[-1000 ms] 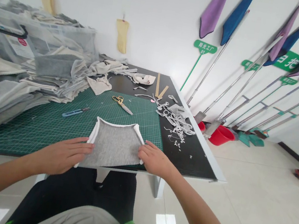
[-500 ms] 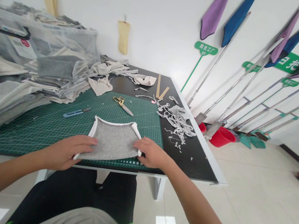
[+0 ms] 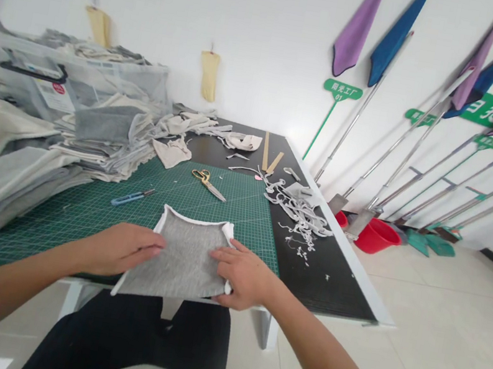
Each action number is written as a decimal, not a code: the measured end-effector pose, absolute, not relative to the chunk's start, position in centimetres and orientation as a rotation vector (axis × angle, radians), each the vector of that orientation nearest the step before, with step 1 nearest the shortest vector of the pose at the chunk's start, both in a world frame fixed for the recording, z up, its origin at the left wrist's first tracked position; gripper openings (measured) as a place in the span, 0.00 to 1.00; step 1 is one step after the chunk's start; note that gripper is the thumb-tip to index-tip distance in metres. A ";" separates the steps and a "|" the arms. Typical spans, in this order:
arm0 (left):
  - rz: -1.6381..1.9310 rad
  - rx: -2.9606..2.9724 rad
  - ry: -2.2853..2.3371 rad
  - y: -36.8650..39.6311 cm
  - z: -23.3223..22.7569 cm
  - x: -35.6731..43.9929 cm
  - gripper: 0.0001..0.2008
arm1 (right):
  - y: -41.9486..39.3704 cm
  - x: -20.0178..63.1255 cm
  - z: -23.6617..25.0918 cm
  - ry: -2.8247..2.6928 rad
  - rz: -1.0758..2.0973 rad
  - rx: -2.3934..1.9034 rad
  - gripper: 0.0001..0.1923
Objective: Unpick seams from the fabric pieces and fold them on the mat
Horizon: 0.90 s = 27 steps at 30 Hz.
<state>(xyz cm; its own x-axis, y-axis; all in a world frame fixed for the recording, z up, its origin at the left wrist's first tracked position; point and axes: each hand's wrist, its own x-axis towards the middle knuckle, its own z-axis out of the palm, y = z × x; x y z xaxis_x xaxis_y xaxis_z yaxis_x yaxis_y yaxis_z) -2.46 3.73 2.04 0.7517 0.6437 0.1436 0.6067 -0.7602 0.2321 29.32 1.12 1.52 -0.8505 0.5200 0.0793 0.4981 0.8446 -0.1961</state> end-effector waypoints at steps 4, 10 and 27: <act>0.256 2.490 1.132 7.3 1.7 1.3 0.07 | 2.0 29.2 0.7 -2.884 0.257 -0.746 0.17; 0.365 2.175 1.197 11.9 0.4 3.2 0.19 | 2.4 29.3 0.0 -2.850 0.274 -0.695 0.15; 0.387 2.514 1.392 11.2 -1.4 4.5 0.05 | 2.9 29.8 -1.4 -2.756 0.259 -0.592 0.17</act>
